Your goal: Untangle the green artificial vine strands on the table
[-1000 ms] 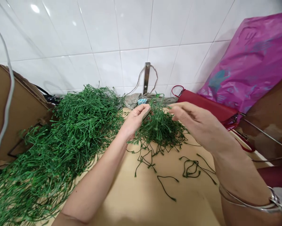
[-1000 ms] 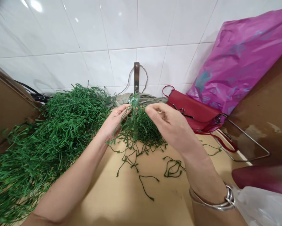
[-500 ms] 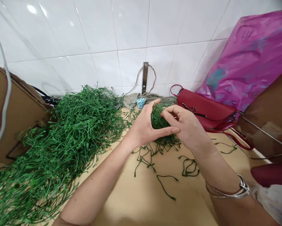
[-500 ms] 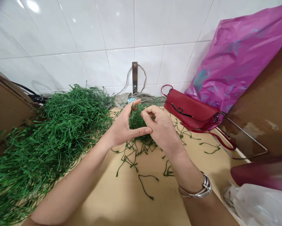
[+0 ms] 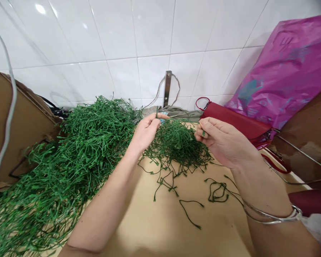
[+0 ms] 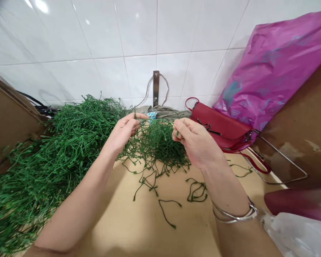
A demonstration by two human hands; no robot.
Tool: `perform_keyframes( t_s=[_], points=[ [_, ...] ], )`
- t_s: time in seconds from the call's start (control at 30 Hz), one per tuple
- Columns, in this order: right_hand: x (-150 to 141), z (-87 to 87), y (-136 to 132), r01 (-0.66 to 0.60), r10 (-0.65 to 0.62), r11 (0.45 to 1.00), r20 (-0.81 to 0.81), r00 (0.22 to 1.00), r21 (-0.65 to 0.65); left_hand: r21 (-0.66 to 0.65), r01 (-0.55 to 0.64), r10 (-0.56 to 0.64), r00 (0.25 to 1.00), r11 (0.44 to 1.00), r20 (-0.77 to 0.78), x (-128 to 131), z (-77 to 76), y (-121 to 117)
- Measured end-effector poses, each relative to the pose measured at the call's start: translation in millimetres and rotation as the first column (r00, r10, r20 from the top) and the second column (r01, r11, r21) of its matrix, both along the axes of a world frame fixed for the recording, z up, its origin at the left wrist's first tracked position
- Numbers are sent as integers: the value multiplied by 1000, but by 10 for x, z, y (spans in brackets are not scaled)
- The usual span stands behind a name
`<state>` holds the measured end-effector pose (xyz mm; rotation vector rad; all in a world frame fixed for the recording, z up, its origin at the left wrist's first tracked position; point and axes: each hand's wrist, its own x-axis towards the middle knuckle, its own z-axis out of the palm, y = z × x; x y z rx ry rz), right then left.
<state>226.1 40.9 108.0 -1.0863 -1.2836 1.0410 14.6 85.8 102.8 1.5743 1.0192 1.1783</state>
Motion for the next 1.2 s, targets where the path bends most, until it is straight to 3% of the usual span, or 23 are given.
perform_keyframes(
  t_s=[0.1, 0.17, 0.23, 0.3, 0.37, 0.6, 0.7, 0.83, 1.07, 1.2],
  points=[
    [29, -21, 16, 12, -12, 1000, 59, 998, -3, 65, -72, 79, 991, 995, -110, -34, 7, 16],
    [39, -31, 19, 20, -18, 1000, 83, 996, -24, 114, -73, 83, 993, 991, -84, -26, 7, 19],
    [32, -37, 17, 2, -1, 1000, 104, 995, -18, 45, 27, -31, 996, 999, 86, 7, 7, 11],
    [11, -42, 12, -27, 24, 999, 142, 990, 22, -94, 172, -133, 938, 981, 321, 58, 2, -5],
    [-11, -49, 10, -44, 30, 997, 189, 982, 66, -186, 239, -136, 887, 953, 442, 116, -16, -24],
    [1, -72, 18, -19, -6, 995, 254, 967, 96, -1, 97, -94, 965, 995, 244, 189, -116, -45],
    [-1, -63, 9, 46, -82, 991, 296, 952, 126, 77, 24, -32, 994, 997, 105, 177, -85, -65],
    [-64, -32, -35, 103, -197, 966, 421, 885, 236, 151, 15, -12, 1000, 988, -22, 195, -38, -108],
    [-214, -90, -67, 117, -319, 916, 518, 793, 385, 152, -71, 75, 997, 986, -25, 237, -45, -129],
    [-282, -152, -52, 161, -369, 896, 489, 791, 414, 137, -47, 47, 999, 989, 6, 245, -37, -140]
  ],
)
